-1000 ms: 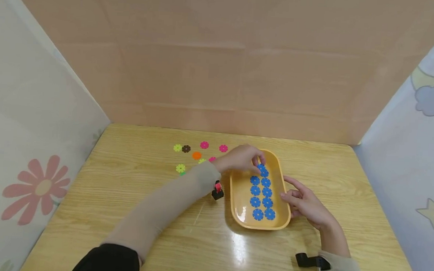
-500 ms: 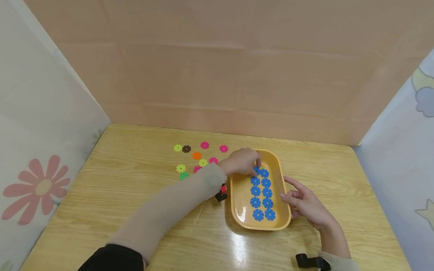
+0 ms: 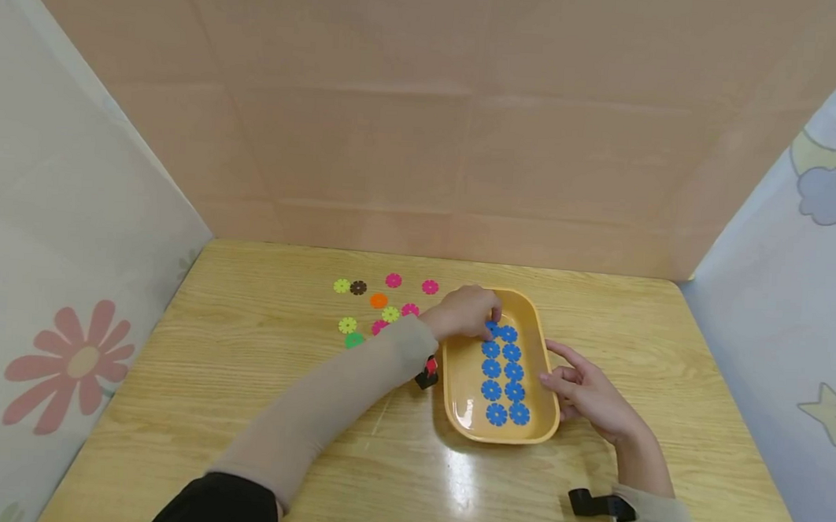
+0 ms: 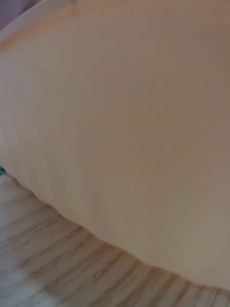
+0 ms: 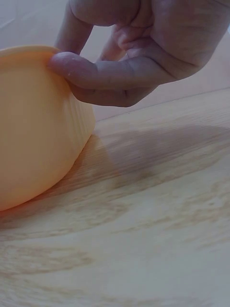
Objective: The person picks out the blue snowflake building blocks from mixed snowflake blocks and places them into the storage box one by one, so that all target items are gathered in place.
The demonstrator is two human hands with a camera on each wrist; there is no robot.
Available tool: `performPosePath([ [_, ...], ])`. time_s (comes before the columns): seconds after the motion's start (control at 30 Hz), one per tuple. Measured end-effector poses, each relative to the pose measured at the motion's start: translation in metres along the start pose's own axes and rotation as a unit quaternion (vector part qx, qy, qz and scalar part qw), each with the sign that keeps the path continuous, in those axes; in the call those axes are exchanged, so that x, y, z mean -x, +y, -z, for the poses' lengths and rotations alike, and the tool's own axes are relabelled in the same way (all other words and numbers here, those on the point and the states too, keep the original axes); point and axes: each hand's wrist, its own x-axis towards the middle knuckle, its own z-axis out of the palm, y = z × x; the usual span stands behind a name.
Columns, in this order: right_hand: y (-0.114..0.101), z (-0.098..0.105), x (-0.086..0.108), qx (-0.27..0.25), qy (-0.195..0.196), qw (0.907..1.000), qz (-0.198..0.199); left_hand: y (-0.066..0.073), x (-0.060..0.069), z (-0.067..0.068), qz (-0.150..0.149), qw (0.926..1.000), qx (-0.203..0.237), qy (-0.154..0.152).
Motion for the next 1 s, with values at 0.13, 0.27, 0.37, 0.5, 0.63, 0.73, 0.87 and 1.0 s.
performPosePath([
  [0.13,0.000,0.001,0.000,0.003,0.000,1.0000,0.002,-0.001,0.000,-0.002,-0.007,1.0000,0.003,0.006],
  [0.27,0.001,0.002,-0.002,0.004,-0.003,1.0000,0.002,-0.003,0.001,-0.003,-0.015,0.9998,0.006,0.010],
  [0.37,0.002,0.003,-0.003,0.004,-0.004,1.0000,0.002,-0.004,0.002,-0.004,-0.017,0.9997,0.009,0.012],
  [0.5,0.003,0.004,-0.004,0.004,-0.006,1.0000,0.004,-0.005,0.003,-0.003,-0.017,0.9996,0.018,0.013],
  [0.63,0.002,0.006,-0.004,0.001,-0.011,0.9999,0.008,-0.005,0.005,-0.001,-0.015,0.9992,0.036,0.010],
  [0.73,0.003,0.007,-0.004,0.003,-0.012,0.9998,0.014,-0.005,0.009,0.003,-0.019,0.9981,0.057,0.011],
  [0.87,0.003,0.008,-0.003,0.011,-0.008,0.9998,0.015,-0.009,0.020,0.011,-0.035,0.9945,0.095,0.026],
  [1.0,0.000,0.009,-0.002,0.034,0.008,0.9994,0.006,-0.019,0.043,0.028,-0.042,0.9856,0.151,0.065],
])
